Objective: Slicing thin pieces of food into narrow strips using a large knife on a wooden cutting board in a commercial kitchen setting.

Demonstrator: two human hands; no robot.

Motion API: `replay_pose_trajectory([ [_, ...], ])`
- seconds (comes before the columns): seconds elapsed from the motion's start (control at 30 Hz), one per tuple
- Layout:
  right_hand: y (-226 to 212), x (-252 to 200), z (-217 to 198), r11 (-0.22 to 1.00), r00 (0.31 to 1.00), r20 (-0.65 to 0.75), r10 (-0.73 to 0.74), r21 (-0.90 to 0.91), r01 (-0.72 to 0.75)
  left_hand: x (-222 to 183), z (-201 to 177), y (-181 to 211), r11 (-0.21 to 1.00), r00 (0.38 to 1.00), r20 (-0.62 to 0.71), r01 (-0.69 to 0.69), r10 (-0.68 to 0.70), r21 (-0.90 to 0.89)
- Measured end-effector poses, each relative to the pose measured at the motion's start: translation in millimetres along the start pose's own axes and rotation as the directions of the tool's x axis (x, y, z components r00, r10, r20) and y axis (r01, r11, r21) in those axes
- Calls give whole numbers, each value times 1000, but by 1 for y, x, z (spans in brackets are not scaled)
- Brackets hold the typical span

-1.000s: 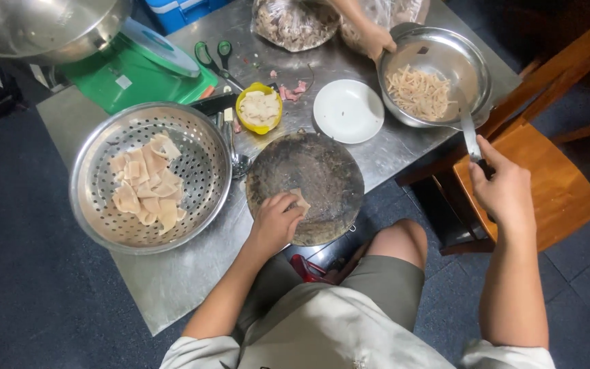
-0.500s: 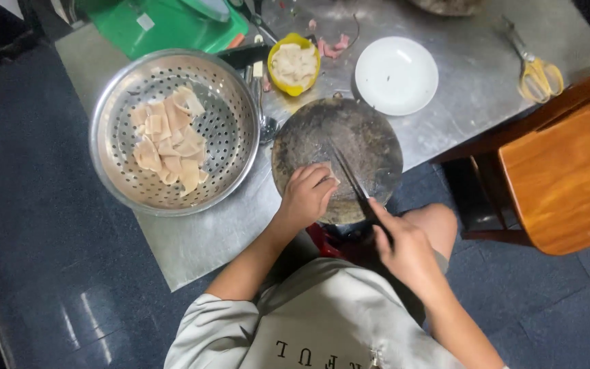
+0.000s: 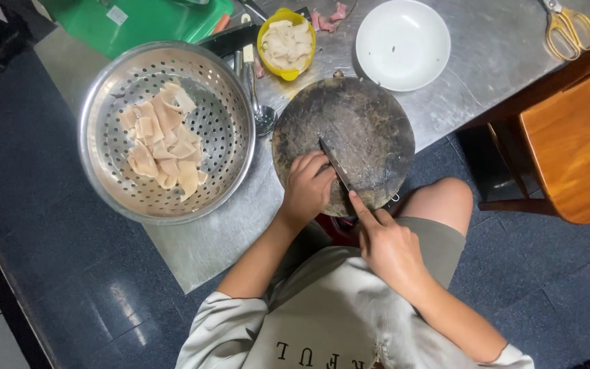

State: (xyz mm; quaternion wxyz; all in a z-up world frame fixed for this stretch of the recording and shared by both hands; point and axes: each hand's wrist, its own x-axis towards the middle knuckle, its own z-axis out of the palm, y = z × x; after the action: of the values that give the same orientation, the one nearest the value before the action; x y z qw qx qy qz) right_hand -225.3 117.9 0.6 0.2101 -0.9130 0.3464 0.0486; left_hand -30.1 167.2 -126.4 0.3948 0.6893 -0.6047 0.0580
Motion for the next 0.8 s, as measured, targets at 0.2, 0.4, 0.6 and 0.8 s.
replay_pose_trajectory([
  [0.2,3,1,1,1000,1000,1,-17,15,17,0,2,-6,996,998,-8,62,-63,-56],
  [0.4,10,3,3,999,999,-24,-45,6,45,1,-15,-6,991,989,69,131,-131,3],
  [0.6,13,4,-5,998,998,12,-61,-2,61,-9,4,-23,989,994,31,105,-108,103],
  [0.8,21,13,-20,993,994,40,-105,-47,107,1,-1,-8,985,996,-41,88,-82,151],
])
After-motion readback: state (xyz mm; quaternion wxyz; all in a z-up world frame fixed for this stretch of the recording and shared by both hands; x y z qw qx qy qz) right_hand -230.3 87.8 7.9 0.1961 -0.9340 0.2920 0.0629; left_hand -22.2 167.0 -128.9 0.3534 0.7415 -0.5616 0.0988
